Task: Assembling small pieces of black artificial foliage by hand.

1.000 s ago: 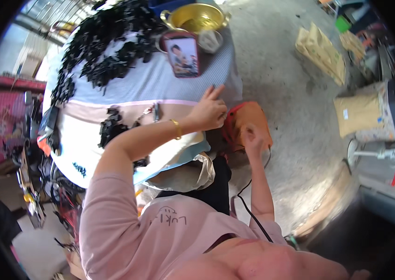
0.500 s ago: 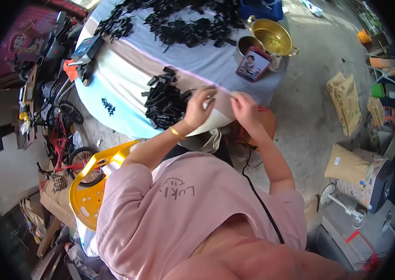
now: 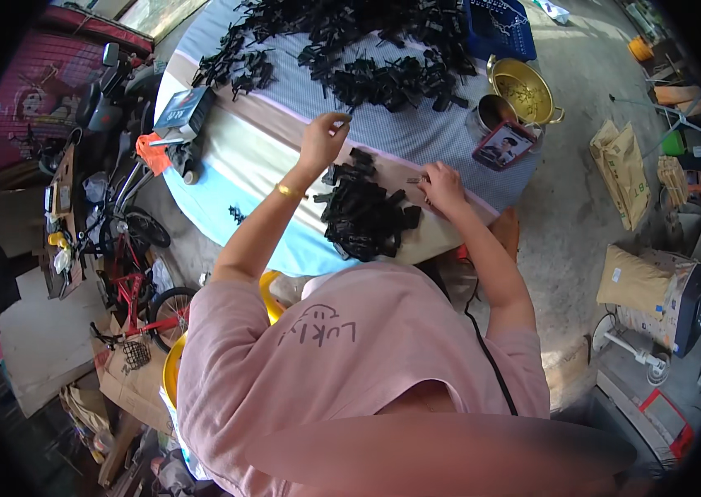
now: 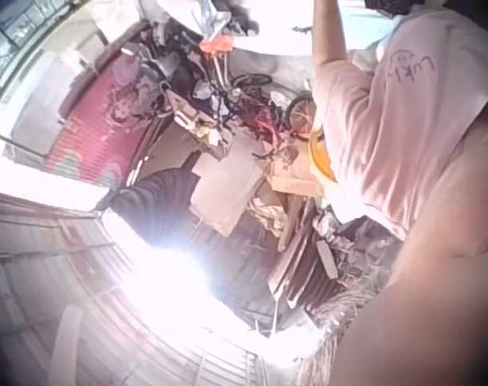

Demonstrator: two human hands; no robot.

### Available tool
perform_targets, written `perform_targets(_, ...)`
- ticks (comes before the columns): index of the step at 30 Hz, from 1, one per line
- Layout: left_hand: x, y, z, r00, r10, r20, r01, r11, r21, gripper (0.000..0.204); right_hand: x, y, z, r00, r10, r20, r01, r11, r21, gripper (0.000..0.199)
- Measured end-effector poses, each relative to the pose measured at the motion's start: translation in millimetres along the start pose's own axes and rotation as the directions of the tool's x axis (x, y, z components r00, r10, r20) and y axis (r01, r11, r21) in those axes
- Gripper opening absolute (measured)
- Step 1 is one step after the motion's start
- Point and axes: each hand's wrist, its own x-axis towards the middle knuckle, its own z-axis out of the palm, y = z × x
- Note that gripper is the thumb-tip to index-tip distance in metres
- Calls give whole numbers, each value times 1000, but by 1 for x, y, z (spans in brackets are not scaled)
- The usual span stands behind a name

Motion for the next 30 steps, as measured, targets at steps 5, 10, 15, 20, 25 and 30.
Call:
perform_targets(5, 78, -17, 57, 987, 147, -64, -138, 983, 122, 24, 10, 6, -2, 989, 59, 133, -65, 997, 44, 15)
perform_targets(10, 99, 11, 113, 943, 320, 91, -326, 837, 438, 29, -8, 14, -4, 985, -170, -19, 168, 945, 282, 17)
perform_targets(15, 74, 13, 127, 955, 253, 155, -295, 751, 590, 18, -21, 9, -44, 999, 45, 30, -51, 620, 783, 15)
perform_targets(20, 37, 26, 109, 959, 283, 19, -263, 861, 436, 20, -25, 15, -67, 985, 9, 172, -164, 356, 920, 13)
perform_targets(25, 15, 28, 93, 952, 97, -289, -61, 990, 131, 18, -12, 11, -53, 995, -33, 95, -83, 262, 962, 13)
perform_targets(30, -16, 52, 75, 874, -468, -127, 353, 793, -496, 22, 7, -16, -40, 992, 119, -41, -23, 495, 869, 31)
